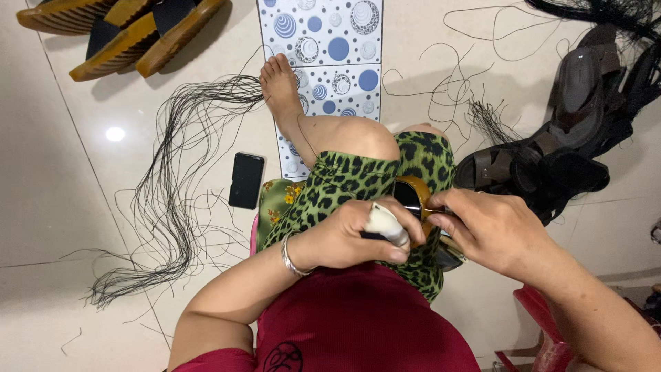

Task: The person uses a needle and thread to stitch along the edge of a dark shoe sole, pulling the thread tight through pre-existing holes while holding the shoe in their lap.

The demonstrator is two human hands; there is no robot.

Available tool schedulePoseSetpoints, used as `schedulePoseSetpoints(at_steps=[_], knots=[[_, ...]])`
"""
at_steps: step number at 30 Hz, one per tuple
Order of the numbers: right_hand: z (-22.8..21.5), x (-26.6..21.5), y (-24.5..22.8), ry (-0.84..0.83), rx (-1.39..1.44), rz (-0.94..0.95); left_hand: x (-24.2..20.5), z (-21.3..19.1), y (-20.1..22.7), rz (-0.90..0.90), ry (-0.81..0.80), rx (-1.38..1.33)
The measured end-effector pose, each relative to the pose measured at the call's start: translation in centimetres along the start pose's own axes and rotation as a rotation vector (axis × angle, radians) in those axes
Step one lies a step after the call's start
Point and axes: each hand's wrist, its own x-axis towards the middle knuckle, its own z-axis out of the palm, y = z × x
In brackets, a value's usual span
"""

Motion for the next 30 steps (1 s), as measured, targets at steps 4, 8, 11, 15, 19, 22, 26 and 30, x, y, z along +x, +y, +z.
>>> schedulePoseSetpoints(at_steps=[4,8,11,15,19,22,26,30], knots=[[0.0,-0.1,-0.9,0.112,0.018,-0.041,-0.3,1.4,-3.3,-0.200,0.157,-0.238],[-0.4,-2.0,-1.0,0.000,-0.322,-0.036,1.0,2.7,-1.1,-0.336,-0.010,0.270],[-4.9,-5.1,1.4,-0.571,-0.454,0.283,1.2,2.3,-1.4,-0.446,-0.045,0.305],[-4.4,-6.3,3.3,-0.094,0.058,0.171,0.8,0.9,-2.1,-0.175,0.154,0.457],[0.6,-2.5,1.9,0.077,0.879,0.233,1.2,2.0,-2.1,-0.181,0.060,0.636],[0.7,-1.7,-0.7,0.042,1.140,0.048,0.7,1.4,-1.8,-0.302,0.070,0.374],[0.0,-2.6,-1.0,-0.072,1.243,-0.006,-0.3,0.2,-1.0,-0.271,0.357,-0.304],[2.0,-0.1,-3.4,0.195,0.874,-0.043,-0.1,3.2,0.1,-0.140,0.445,-0.700]])
